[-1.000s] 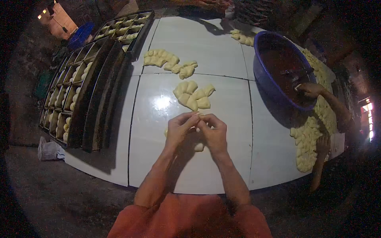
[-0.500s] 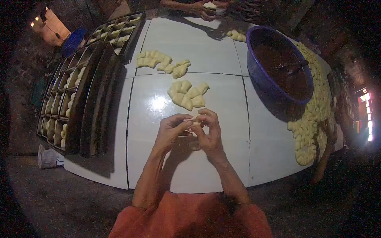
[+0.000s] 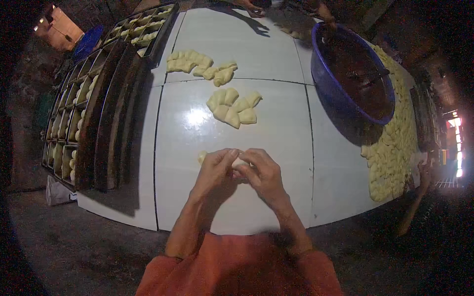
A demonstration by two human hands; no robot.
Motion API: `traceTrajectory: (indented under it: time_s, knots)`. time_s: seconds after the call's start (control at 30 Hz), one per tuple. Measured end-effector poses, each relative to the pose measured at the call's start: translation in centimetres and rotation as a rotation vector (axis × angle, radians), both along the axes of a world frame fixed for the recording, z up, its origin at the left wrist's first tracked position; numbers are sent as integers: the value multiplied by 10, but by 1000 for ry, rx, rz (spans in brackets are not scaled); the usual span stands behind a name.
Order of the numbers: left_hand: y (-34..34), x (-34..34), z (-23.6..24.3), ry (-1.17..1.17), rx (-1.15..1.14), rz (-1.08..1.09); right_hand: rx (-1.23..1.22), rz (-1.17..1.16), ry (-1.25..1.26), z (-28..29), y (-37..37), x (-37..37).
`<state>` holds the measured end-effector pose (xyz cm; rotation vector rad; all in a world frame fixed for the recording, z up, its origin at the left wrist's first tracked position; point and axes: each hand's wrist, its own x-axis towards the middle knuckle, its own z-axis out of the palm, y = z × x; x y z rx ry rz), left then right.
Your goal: The person prepares filled dough pieces by flattening small dough portions, wrapping them around a central chocolate filling, shaping them into smooth buns, and then placing the prepared buns into segmented metal baking pans.
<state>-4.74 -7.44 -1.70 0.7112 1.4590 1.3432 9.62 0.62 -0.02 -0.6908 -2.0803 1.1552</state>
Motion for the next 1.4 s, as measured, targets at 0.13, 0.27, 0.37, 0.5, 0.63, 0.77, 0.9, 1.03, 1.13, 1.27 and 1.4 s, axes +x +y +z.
traceTrajectory:
  time_s: [0.13,0.27,0.37,0.5,0.63,0.77,0.9,1.03,1.13,1.27,1.4]
  knots:
    - [-7,-1,1,679,-134,1,-88,19,-391,-20,8,10]
    - [10,-23,20,833,-65,152,-282,-197,-289,-24,28,-13]
    - [45,-38,-3,1162,83,68,146,-454,-356,-33,65,-47]
    - [86,-41,-21,1356,44,-49,285,-429,-491,-44,92,-70]
    - [101,-52,-36,1426,-55,-139,-192,-329,-487,-35,92,-56]
    - [95,-48,-43,1425,-28,-68,-790,-301,245,-27,87,-4]
    - [82,-21,11,1188,89,-34,-948,-219,360,-7,76,28]
    - [86,12,35,288,-6,-249,-869,-146,349,2,70,40]
    - [84,18,35,269,24,-209,-796,-121,238,14,69,51]
    - [89,41,44,256,101,-89,-399,-193,215,-2,72,59]
    - [117,76,41,455,575,203,-370,-222,337,12,76,66]
